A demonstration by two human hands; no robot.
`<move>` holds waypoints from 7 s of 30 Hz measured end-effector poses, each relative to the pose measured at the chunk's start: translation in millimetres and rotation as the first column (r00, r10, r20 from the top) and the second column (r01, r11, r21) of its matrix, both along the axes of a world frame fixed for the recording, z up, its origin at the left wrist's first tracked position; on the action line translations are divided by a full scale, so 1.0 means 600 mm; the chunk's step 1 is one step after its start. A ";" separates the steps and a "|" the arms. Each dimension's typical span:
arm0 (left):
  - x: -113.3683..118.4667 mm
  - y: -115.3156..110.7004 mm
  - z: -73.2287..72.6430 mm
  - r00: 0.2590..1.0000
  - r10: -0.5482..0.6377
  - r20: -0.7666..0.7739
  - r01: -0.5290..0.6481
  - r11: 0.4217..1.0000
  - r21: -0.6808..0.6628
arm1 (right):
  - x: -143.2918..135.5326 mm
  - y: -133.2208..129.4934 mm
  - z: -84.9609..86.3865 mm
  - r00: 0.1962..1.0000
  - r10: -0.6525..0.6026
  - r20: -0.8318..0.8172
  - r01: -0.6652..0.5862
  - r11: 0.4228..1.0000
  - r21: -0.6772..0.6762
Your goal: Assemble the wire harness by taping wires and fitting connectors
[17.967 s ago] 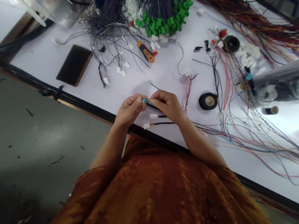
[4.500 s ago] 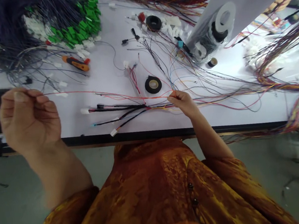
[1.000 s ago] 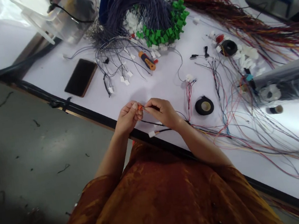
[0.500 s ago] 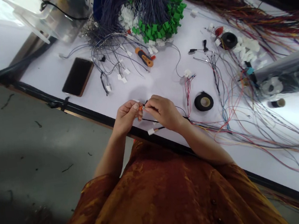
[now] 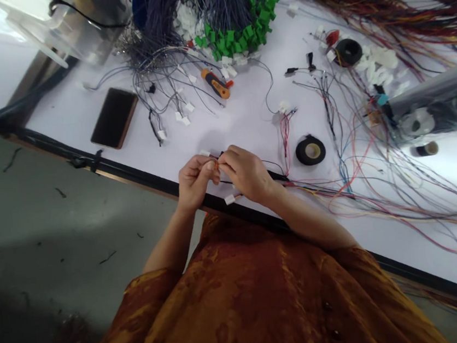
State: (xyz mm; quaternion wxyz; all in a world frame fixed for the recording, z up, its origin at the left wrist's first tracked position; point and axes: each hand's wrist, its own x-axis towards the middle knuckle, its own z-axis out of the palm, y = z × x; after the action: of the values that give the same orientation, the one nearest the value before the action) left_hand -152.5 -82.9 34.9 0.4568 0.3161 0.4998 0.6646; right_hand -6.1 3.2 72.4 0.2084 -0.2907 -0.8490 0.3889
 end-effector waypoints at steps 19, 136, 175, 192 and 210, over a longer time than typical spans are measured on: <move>0.022 -0.004 -0.004 0.985 -0.052 0.167 0.056 0.998 -0.016 | 0.014 -0.030 -0.036 0.962 -0.083 -0.262 0.074 0.996 -0.042; 0.068 0.056 0.047 0.948 0.009 -0.317 0.000 1.000 0.029 | 0.117 -0.010 -0.035 0.754 -0.595 -0.277 0.298 0.686 -0.664; 0.077 0.083 -0.023 0.919 -0.338 -0.203 0.323 0.940 -0.105 | 0.153 -0.004 -0.096 0.615 -0.760 -0.212 0.227 0.428 -0.875; 0.099 0.081 -0.010 0.906 -0.248 -0.343 0.239 0.969 -0.070 | 0.128 0.052 -0.080 0.994 -0.064 -0.087 0.061 0.997 -0.037; 0.090 0.061 -0.025 0.937 -0.245 -0.248 0.232 0.969 -0.080 | 0.129 0.044 -0.060 0.999 0.040 0.003 -0.040 0.999 0.002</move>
State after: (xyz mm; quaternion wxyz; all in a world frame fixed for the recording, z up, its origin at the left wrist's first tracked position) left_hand -98.5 -46.5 19.9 0.4733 0.4458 0.5290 0.5454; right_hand 71.5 29.7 36.2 0.1997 -0.2740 -0.8553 0.3917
